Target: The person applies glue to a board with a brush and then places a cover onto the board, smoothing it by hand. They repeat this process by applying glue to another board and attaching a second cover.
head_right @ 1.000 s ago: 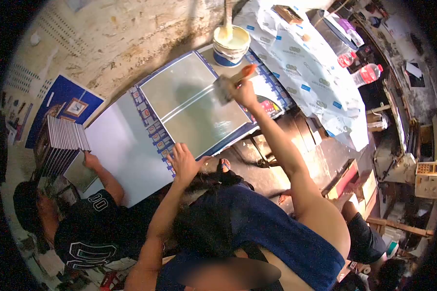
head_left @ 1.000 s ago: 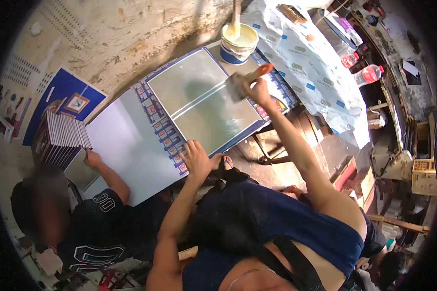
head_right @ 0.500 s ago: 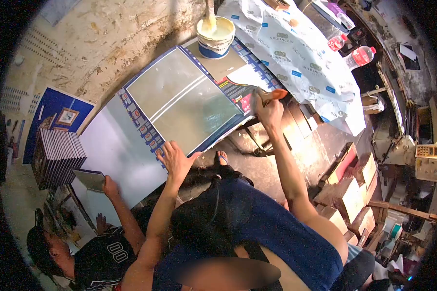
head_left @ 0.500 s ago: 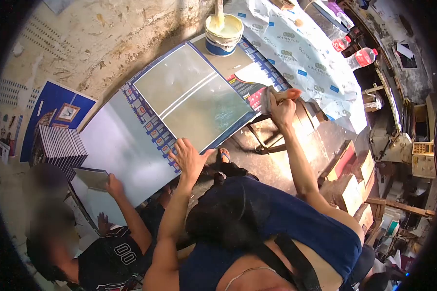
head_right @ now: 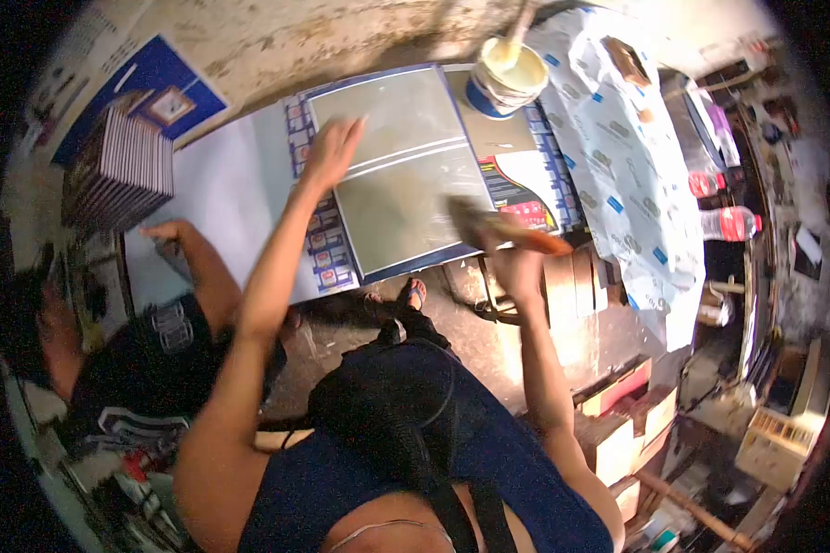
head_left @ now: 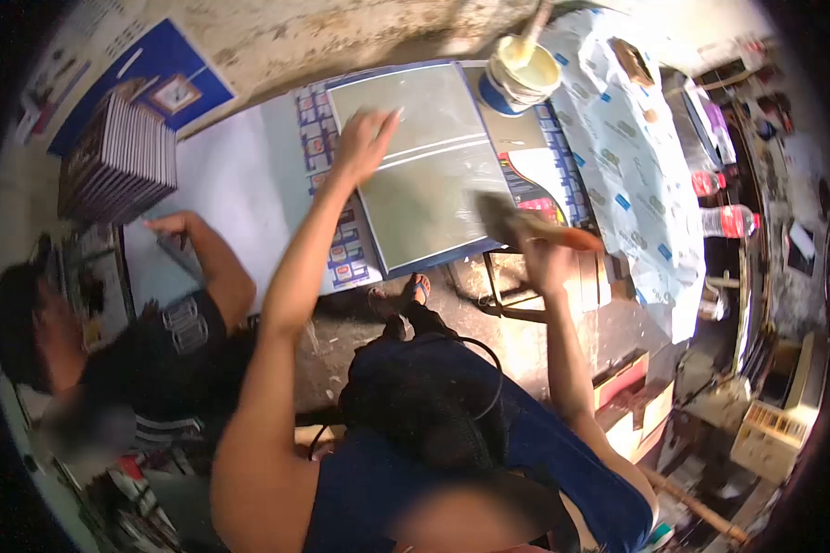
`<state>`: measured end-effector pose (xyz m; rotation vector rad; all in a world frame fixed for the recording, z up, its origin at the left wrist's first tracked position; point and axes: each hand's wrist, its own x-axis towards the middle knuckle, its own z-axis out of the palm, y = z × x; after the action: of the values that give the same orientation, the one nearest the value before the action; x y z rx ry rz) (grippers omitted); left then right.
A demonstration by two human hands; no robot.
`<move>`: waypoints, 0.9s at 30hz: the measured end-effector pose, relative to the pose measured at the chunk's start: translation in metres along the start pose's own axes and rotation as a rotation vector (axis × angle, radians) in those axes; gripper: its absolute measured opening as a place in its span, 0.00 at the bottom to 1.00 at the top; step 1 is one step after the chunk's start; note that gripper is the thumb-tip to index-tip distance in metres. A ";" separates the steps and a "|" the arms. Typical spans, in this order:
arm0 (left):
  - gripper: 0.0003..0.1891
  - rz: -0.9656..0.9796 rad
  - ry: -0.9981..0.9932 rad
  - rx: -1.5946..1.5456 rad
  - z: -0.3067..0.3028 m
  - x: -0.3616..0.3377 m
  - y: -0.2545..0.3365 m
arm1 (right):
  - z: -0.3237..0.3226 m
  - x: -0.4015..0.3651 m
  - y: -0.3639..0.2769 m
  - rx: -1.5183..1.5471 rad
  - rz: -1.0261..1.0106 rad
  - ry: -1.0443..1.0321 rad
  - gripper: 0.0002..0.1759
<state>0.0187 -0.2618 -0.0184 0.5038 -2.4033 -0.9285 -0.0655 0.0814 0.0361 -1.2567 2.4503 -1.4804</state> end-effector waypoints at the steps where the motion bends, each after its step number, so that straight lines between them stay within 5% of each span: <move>1: 0.29 0.023 -0.024 -0.038 0.006 0.031 -0.009 | 0.025 0.014 -0.014 0.009 -0.225 -0.202 0.13; 4: 0.44 -0.164 -0.553 0.377 0.011 0.095 -0.023 | 0.114 0.059 -0.040 -0.210 -0.562 -0.289 0.09; 6: 0.51 -0.214 -0.789 0.562 0.015 0.108 -0.023 | 0.163 0.081 -0.024 -0.301 -0.522 -0.274 0.11; 9: 0.53 -0.253 -0.873 0.521 0.008 0.110 -0.012 | 0.197 0.051 0.004 -0.290 -0.578 -0.405 0.12; 13: 0.53 -0.273 -0.842 0.490 0.005 0.111 -0.013 | 0.145 0.032 -0.038 -0.066 -0.636 -0.600 0.15; 17: 0.53 -0.318 -0.860 0.478 0.018 0.120 -0.033 | 0.185 0.106 -0.015 -0.240 -0.606 -0.193 0.13; 22: 0.50 -0.261 -0.912 0.518 0.036 0.125 -0.047 | 0.219 0.066 -0.014 -0.144 -0.482 -0.500 0.16; 27: 0.50 -0.343 -0.777 0.519 0.013 0.102 -0.018 | 0.126 0.015 -0.043 -0.007 -0.653 -0.733 0.18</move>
<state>-0.0681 -0.3190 -0.0056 0.8913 -3.3761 -0.6957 0.0008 -0.0309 0.0044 -2.2251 1.6359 -0.8009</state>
